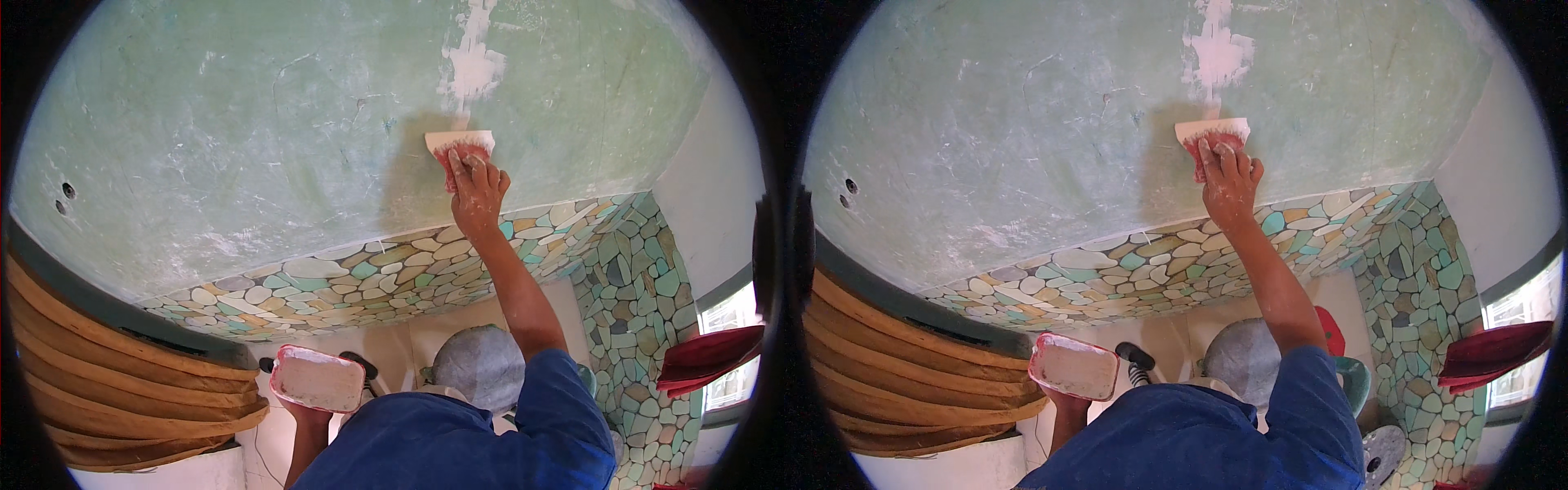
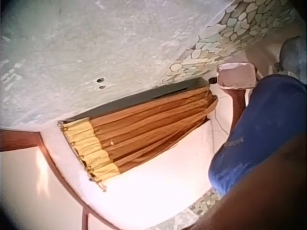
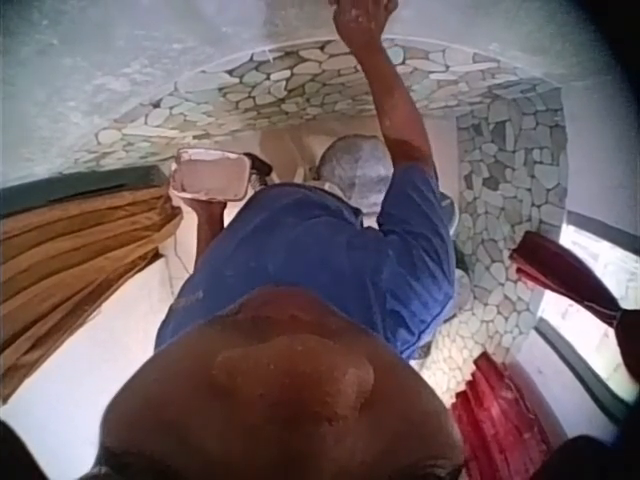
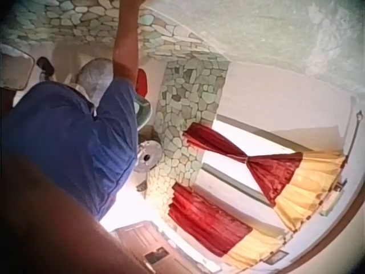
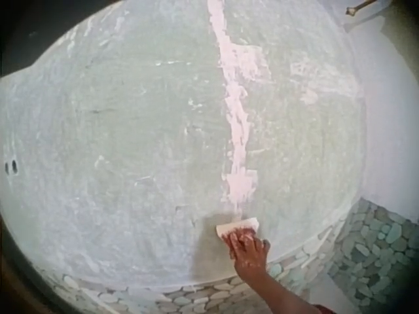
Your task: Applying wall filler or putty to cracks in a wall using a spatula.
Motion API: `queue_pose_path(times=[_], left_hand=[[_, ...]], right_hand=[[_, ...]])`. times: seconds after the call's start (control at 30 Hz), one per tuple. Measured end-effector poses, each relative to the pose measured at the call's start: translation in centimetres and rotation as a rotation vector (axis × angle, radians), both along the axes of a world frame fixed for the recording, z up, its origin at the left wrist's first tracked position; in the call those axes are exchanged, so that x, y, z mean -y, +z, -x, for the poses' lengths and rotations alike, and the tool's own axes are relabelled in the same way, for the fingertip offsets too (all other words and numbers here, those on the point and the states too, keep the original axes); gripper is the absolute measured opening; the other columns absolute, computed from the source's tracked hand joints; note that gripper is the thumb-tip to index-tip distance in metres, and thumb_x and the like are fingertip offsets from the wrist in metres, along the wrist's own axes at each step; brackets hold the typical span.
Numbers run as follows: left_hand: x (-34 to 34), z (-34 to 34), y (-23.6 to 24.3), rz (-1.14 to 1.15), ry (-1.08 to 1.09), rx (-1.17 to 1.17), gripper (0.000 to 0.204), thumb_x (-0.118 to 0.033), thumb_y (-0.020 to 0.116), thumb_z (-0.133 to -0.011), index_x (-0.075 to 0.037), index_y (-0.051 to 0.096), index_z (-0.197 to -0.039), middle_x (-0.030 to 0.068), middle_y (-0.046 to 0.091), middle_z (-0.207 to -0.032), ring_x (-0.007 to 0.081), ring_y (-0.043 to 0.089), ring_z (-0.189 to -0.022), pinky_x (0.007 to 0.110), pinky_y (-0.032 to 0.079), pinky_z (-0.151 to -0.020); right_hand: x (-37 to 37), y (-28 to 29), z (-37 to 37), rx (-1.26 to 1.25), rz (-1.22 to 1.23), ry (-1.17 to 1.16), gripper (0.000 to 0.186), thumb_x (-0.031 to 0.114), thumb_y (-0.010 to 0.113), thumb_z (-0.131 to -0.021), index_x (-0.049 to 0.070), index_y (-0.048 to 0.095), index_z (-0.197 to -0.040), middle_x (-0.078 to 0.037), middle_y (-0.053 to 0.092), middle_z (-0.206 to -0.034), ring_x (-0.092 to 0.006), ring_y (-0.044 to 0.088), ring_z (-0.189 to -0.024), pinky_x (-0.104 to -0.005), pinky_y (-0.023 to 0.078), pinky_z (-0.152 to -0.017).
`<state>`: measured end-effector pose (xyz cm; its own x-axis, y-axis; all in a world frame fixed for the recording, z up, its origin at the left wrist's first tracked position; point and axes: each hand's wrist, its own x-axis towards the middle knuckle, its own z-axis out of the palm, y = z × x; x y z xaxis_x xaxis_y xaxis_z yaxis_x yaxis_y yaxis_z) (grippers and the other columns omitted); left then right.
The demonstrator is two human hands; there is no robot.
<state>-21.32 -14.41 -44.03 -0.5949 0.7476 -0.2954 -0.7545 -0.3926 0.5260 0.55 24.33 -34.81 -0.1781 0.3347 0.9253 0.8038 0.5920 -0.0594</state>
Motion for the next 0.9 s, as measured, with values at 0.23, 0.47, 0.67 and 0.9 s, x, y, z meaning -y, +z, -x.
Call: queue_pose_path(times=[0.23, 0.47, 0.67, 0.9], left_hand=[[-0.7, -0.3, 0.7, 0.01, -0.029, 0.023, 0.058, -0.065, 0.036, -0.094, -0.02, 0.061, -0.12, 0.0031, 0.064, -0.115, 0.0294, 0.064, -0.1, 0.05, 0.053, -0.085], [-0.9, -0.2, 0.7, -0.048, -0.078, 0.027, 0.059, -0.064, 0.035, -0.095, -0.018, 0.06, -0.121, 0.0046, 0.064, -0.115, 0.0303, 0.064, -0.099, 0.05, 0.053, -0.085], [-0.6, -0.1, 0.5, -0.017, -0.054, 0.01, 0.058, -0.063, 0.036, -0.095, -0.018, 0.059, -0.122, 0.0052, 0.064, -0.116, 0.0311, 0.064, -0.1, 0.05, 0.053, -0.086], [-0.7, 0.1, 0.4, -0.024, -0.036, 0.027, 0.059, -0.063, 0.037, -0.094, -0.017, 0.06, -0.123, 0.0057, 0.065, -0.117, 0.0315, 0.064, -0.102, 0.05, 0.053, -0.087]], right_hand=[[0.3, 4.5, -1.1, -0.091, -0.104, -0.016, 0.064, -0.003, 0.062, -0.07, 0.02, 0.063, -0.13, -0.001, 0.056, -0.115, -0.0241, 0.051, -0.103, -0.0408, 0.033, -0.09], [-2.2, 3.8, -0.2, -0.052, -0.102, -0.061, 0.054, 0.005, 0.063, -0.076, 0.02, 0.063, -0.129, -0.002, 0.055, -0.117, -0.0221, 0.051, -0.107, -0.0418, 0.033, -0.086], [-1.7, -2.4, -0.2, 0.014, -0.021, -0.003, 0.062, 0.0, 0.064, -0.072, 0.021, 0.063, -0.13, -0.004, 0.054, -0.118, -0.0253, 0.05, -0.107, -0.043, 0.034, -0.092], [-0.4, -2.0, -0.6, -0.023, -0.031, 0.049, 0.055, 0.005, 0.062, -0.077, 0.024, 0.064, -0.128, -0.005, 0.054, -0.118, -0.0263, 0.049, -0.112, -0.0453, 0.035, -0.09]])
